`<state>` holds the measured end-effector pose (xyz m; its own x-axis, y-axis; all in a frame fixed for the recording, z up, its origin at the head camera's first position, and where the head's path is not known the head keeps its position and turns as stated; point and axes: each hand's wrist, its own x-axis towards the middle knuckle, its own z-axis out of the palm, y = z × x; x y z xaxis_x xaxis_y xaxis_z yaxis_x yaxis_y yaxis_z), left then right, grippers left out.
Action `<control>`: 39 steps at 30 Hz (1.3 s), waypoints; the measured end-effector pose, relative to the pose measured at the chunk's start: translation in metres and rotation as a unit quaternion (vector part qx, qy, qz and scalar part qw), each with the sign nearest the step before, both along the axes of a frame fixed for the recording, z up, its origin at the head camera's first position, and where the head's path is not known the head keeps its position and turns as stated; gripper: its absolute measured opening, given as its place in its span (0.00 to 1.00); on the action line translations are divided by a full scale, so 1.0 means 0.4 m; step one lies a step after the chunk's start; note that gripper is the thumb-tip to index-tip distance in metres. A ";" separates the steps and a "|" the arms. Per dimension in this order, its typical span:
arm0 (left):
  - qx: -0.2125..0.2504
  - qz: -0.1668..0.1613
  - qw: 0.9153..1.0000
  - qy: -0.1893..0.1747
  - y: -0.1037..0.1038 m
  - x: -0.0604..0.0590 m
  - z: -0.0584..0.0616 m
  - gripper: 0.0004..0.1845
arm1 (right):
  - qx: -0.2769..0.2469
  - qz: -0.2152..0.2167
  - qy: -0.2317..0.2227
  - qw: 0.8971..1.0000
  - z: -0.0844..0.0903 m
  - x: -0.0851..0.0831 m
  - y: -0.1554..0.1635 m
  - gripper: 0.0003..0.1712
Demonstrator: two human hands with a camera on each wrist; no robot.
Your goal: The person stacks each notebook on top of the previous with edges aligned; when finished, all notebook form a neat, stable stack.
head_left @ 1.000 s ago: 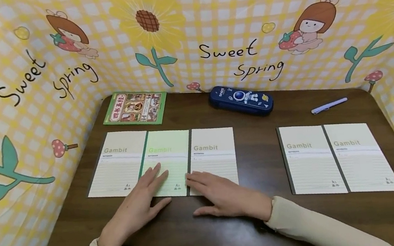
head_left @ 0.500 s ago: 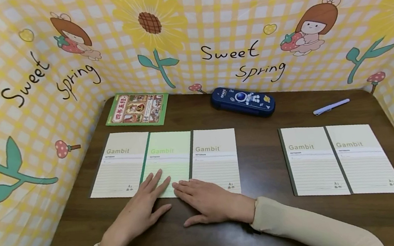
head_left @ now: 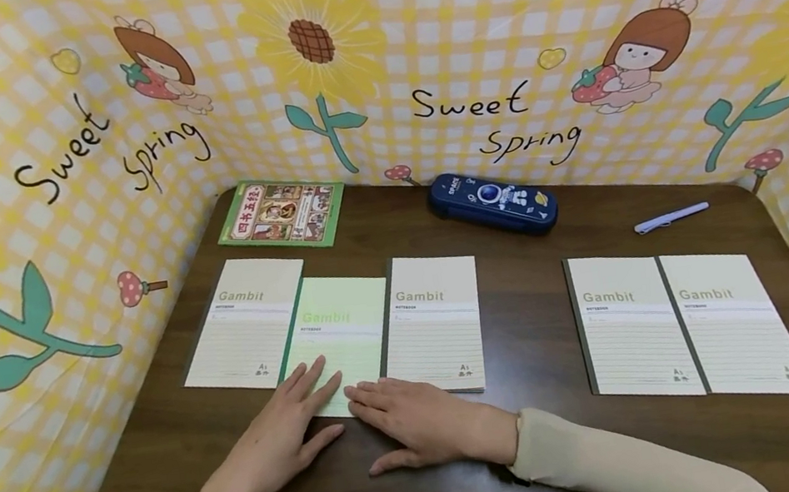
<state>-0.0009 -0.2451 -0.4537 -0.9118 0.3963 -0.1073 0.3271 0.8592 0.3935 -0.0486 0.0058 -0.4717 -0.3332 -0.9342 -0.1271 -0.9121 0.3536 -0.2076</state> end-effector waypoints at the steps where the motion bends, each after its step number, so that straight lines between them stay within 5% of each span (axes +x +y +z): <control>1: 0.000 0.000 1.000 0.003 0.000 0.002 0.000 0.35 | -0.005 -0.001 -0.003 1.000 0.000 0.001 0.000 0.48; 6: 0.010 0.026 0.999 0.021 -0.005 0.001 -0.010 0.34 | -0.072 -0.046 -0.068 0.994 0.005 -0.002 0.001 0.41; 9: 0.028 0.065 0.996 0.056 -0.014 -0.005 -0.015 0.31 | -0.155 -0.116 -0.144 0.970 0.011 -0.003 0.007 0.31; 11: 0.046 0.103 0.991 0.078 -0.020 -0.009 -0.013 0.27 | -0.214 -0.170 -0.217 0.937 0.012 -0.003 0.015 0.25; 14: 0.069 0.163 0.979 0.099 -0.032 -0.013 -0.006 0.20 | -0.264 -0.236 -0.332 0.874 0.012 0.000 0.029 0.19; 20: 0.088 0.251 0.962 0.054 -0.053 -0.005 0.002 0.16 | -0.265 -0.321 -0.505 0.756 0.010 0.018 0.044 0.22; 26: 0.109 0.292 0.950 0.011 -0.067 -0.006 0.000 0.17 | -0.297 -0.364 -0.642 0.606 0.014 0.030 0.045 0.29; 28: 0.113 0.296 0.948 0.012 -0.070 -0.007 -0.002 0.16 | -0.303 -0.373 -0.670 0.566 0.015 0.033 0.043 0.31; 32: 0.123 0.300 0.946 0.015 -0.073 -0.008 -0.002 0.16 | -0.314 -0.383 -0.692 0.525 0.014 0.037 0.038 0.32; 39: 0.127 0.317 0.940 -0.024 -0.083 -0.012 0.006 0.16 | -0.326 -0.404 -0.702 0.488 0.014 0.042 0.029 0.30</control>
<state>-0.0058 -0.2784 -0.4512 -0.9700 -0.2056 -0.1297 -0.2414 0.7516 0.6139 -0.0318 0.0173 -0.4661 -0.6380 -0.5644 -0.5239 0.6732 -0.0783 -0.7353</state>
